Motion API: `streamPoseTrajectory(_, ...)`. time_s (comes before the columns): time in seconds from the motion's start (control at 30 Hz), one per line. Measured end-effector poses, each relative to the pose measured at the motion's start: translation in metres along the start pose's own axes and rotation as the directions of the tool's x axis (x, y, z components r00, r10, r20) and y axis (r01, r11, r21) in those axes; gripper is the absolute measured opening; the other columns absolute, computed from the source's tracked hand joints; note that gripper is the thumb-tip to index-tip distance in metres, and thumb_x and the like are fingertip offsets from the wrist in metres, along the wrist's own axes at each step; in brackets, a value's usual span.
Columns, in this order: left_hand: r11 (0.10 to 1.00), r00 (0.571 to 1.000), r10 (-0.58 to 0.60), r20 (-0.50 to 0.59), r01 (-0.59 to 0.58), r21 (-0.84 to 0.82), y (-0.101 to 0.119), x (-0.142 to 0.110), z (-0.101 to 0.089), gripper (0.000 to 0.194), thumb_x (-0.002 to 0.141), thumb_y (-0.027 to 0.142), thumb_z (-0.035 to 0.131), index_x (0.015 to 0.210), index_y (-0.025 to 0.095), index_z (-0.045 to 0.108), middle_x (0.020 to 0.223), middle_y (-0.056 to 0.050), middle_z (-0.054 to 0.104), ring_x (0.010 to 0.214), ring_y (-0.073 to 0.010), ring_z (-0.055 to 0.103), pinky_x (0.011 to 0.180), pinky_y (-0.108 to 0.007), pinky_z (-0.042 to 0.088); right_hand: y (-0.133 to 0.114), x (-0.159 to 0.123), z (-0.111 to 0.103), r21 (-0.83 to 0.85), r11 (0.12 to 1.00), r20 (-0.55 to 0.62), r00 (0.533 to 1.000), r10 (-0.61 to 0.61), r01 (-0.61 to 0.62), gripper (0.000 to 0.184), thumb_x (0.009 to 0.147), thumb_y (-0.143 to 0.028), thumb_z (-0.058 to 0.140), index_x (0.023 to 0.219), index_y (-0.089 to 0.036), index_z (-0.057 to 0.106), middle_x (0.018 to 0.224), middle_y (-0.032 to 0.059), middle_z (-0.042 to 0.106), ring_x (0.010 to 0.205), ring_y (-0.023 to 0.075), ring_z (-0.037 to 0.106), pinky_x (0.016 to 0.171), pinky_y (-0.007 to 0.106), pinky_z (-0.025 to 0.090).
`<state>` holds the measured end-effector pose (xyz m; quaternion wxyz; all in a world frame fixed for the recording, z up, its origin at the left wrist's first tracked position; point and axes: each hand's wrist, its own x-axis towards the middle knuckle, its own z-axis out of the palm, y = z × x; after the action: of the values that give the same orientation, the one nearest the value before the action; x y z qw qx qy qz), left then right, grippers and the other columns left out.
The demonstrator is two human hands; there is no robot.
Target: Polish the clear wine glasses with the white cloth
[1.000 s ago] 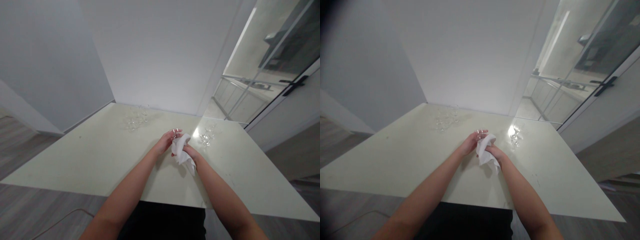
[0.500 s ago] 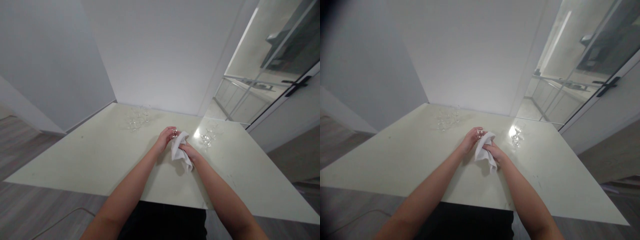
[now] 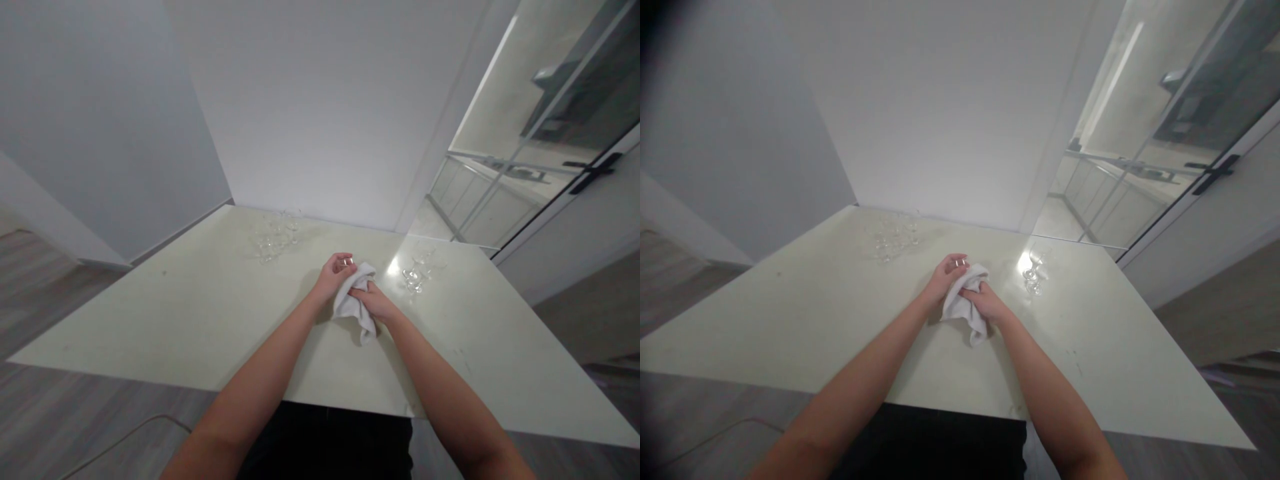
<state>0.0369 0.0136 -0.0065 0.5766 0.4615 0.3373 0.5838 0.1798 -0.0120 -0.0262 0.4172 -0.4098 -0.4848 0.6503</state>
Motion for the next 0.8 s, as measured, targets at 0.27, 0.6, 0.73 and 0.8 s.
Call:
streamPoseTrajectory(0.27, 0.992, 0.997, 0.071, -0.022, -0.073, -0.102, 0.003, 0.005, -0.004, 0.052, 0.070, 0.049, 0.073, 0.108, 0.016, 0.059, 0.106, -0.012, 0.069, 0.084, -0.0177, 0.068, 0.075, -0.030, 0.049, -0.005, 0.002, 0.004, 0.159, 0.987, -0.045, 0.998, 0.037, -0.029, 0.040, 0.064, -0.040, 0.075, 0.096, -0.019, 0.062, 0.082, 0.0041, 0.072, 0.076, 0.0222, 0.067, 0.068, 0.032, 0.054)
streamPoseTrajectory(0.6, 0.961, 0.877, 0.197, -0.439, -0.261, -0.089, 0.000, 0.017, -0.023, 0.052, 0.077, 0.051, 0.067, 0.116, 0.021, 0.051, 0.123, -0.013, 0.063, 0.100, -0.0169, 0.066, 0.080, -0.027, 0.049, -0.005, 0.023, -0.015, 0.213, 0.966, -0.364, 0.929, -0.060, 0.146, 0.038, 0.069, -0.041, 0.070, 0.101, -0.022, 0.061, 0.112, 0.0050, 0.069, 0.105, 0.0221, 0.064, 0.087, 0.035, 0.054)
streamPoseTrajectory(0.73, 0.954, 0.910, 0.278, -0.309, -0.298, -0.019, 0.005, 0.012, -0.016, 0.053, 0.075, 0.049, 0.070, 0.116, 0.022, 0.052, 0.122, -0.013, 0.063, 0.103, -0.0196, 0.065, 0.086, -0.031, 0.049, -0.006, 0.016, 0.000, 0.294, 0.955, -0.093, 0.995, -0.022, 0.048, 0.038, 0.075, -0.046, 0.066, 0.104, -0.021, 0.064, 0.109, 0.0057, 0.071, 0.103, 0.0225, 0.066, 0.083, 0.036, 0.056)
streamPoseTrajectory(0.8, 0.941, 0.920, 0.336, -0.202, -0.336, 0.035, 0.011, 0.006, -0.010, 0.057, 0.070, 0.045, 0.076, 0.116, 0.022, 0.053, 0.123, -0.013, 0.062, 0.105, -0.0215, 0.065, 0.088, -0.034, 0.048, -0.005, 0.014, 0.005, 0.297, 0.955, -0.100, 0.995, 0.016, 0.014, 0.032, 0.075, -0.042, 0.067, 0.099, -0.020, 0.064, 0.101, 0.0059, 0.073, 0.098, 0.0221, 0.068, 0.082, 0.035, 0.055)
